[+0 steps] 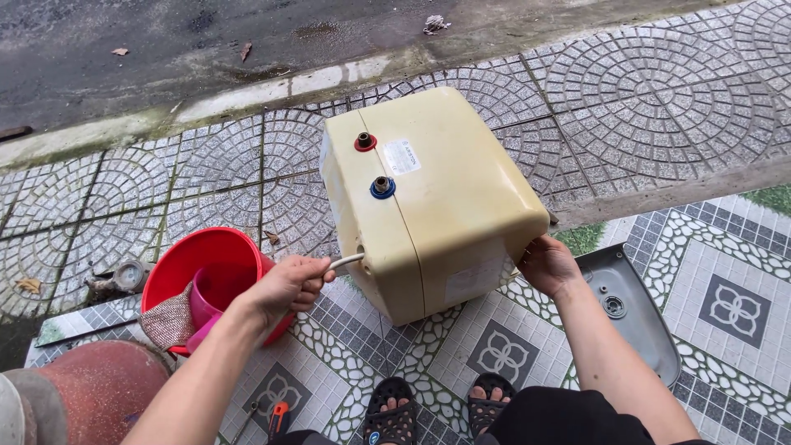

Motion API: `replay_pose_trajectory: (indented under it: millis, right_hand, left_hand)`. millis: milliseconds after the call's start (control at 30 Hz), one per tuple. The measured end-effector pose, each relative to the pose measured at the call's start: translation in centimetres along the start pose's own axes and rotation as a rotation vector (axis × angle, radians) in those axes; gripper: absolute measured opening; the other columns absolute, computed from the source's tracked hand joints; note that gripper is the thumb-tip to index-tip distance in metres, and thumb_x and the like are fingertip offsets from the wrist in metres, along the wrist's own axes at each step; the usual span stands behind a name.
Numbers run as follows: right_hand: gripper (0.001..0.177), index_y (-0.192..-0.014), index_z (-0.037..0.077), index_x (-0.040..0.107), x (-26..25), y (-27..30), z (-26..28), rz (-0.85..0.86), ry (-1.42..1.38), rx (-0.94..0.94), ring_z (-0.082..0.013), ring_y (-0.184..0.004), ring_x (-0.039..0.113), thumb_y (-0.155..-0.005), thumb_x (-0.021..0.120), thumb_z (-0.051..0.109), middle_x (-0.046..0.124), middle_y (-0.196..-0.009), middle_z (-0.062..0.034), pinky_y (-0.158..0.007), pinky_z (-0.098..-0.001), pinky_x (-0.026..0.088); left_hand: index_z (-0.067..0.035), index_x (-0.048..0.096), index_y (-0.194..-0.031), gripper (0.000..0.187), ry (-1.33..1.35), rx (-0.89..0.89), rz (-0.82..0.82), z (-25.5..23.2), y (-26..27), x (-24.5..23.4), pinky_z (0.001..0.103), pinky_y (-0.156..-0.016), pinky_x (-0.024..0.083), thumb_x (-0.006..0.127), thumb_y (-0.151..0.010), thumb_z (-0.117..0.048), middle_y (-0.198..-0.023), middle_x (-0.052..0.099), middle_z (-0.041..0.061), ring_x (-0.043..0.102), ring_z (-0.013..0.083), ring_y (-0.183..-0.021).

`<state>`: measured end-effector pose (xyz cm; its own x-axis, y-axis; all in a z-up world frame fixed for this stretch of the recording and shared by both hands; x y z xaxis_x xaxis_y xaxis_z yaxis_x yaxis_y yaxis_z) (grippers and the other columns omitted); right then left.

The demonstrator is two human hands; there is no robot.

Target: Disassembling a water heater by removing screws from the casing and then lifting off the front cover to access the internal components.

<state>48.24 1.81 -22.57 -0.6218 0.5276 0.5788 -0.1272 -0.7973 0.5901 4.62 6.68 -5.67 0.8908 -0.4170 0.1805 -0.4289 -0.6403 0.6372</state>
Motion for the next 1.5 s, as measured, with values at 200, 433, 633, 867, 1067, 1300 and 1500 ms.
replay_pose_trajectory:
  millis: [200,433,633,867,1067,1300,1500]
  right_hand:
    - [0.015,-0.102,0.016,0.070,2.3,2.2,0.4,-0.004,-0.036,0.015,-0.0172,-0.104,0.056,-0.091,0.067,0.026,0.062,-0.103,0.0032,-0.096,-0.0307,0.039]
    - [0.013,-0.099,0.013,0.070,-1.0,-0.7,-0.4,-0.052,-0.138,0.070,-0.0158,-0.099,0.055,-0.091,0.067,0.024,0.061,-0.096,0.0034,-0.096,-0.0296,0.040]
    - [0.018,-0.083,0.018,0.074,0.2,0.4,0.0,-0.082,-0.225,0.092,-0.0117,-0.083,0.057,-0.093,0.068,0.032,0.061,-0.074,0.0090,-0.091,-0.0286,0.040]
    - [0.017,-0.077,0.016,0.072,-0.4,0.7,0.2,-0.091,-0.218,0.087,-0.0139,-0.079,0.054,-0.090,0.069,0.027,0.057,-0.069,0.0072,-0.089,-0.0305,0.040]
    - [0.011,-0.080,0.016,0.070,0.2,0.5,0.1,-0.069,-0.111,0.056,-0.0138,-0.086,0.054,-0.089,0.069,0.023,0.060,-0.079,0.0058,-0.086,-0.0291,0.038]
    - [0.007,-0.088,0.013,0.069,-1.0,0.0,0.0,-0.050,-0.070,0.047,-0.0175,-0.098,0.056,-0.088,0.071,0.020,0.063,-0.092,0.0032,-0.095,-0.0315,0.038]
    - [0.009,-0.095,0.013,0.068,1.9,3.1,1.0,-0.042,-0.040,0.008,-0.0165,-0.100,0.057,-0.090,0.070,0.021,0.061,-0.096,0.0031,-0.096,-0.0292,0.039]
  left_hand:
    - [-0.012,0.046,-0.083,0.037,0.258,-0.046,0.120,4.8,-1.7,1.4,0.016,-0.036,0.023,0.051,-0.109,-0.039,-0.058,0.020,-0.012,0.024,0.0008,-0.041]
    - [-0.002,0.059,-0.098,0.043,0.209,0.054,-0.164,3.8,0.4,2.1,0.016,-0.036,0.025,0.048,-0.109,-0.042,-0.065,0.030,-0.003,0.026,0.0038,-0.045]
    - [-0.003,0.073,-0.115,0.038,-0.211,0.332,-0.646,-0.7,5.8,2.4,0.027,-0.047,0.052,0.085,-0.081,-0.016,-0.081,0.067,0.013,0.060,0.0145,-0.054]
    - [-0.016,0.083,-0.093,0.018,-0.657,0.648,-0.848,-2.9,6.5,1.2,0.025,-0.055,0.060,0.091,-0.077,-0.017,-0.072,0.070,0.003,0.074,0.0162,-0.059]
    - [-0.022,0.083,-0.092,0.015,-0.945,0.391,-0.551,-5.3,4.1,0.7,0.030,-0.066,0.059,0.075,-0.089,-0.035,-0.058,0.073,0.002,0.077,0.0173,-0.060]
    - [0.002,0.073,-0.072,0.034,-0.543,0.148,-0.175,-5.5,2.5,1.5,0.024,-0.043,0.047,0.064,-0.098,-0.019,-0.047,0.061,0.010,0.057,0.0153,-0.040]
    - [-0.006,0.062,-0.086,0.037,-0.010,0.030,0.054,1.1,-0.7,0.5,0.015,-0.039,0.027,0.057,-0.106,-0.036,-0.058,0.029,-0.010,0.037,0.0020,-0.041]
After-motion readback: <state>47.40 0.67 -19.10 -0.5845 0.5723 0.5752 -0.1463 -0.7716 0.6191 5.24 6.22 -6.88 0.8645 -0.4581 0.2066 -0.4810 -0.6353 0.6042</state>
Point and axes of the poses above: each hand's wrist, its own y-axis away from the middle knuckle, its own x-axis out of the palm, z = x × y, the point moved 9 cm from there along -y, towards the middle knuckle
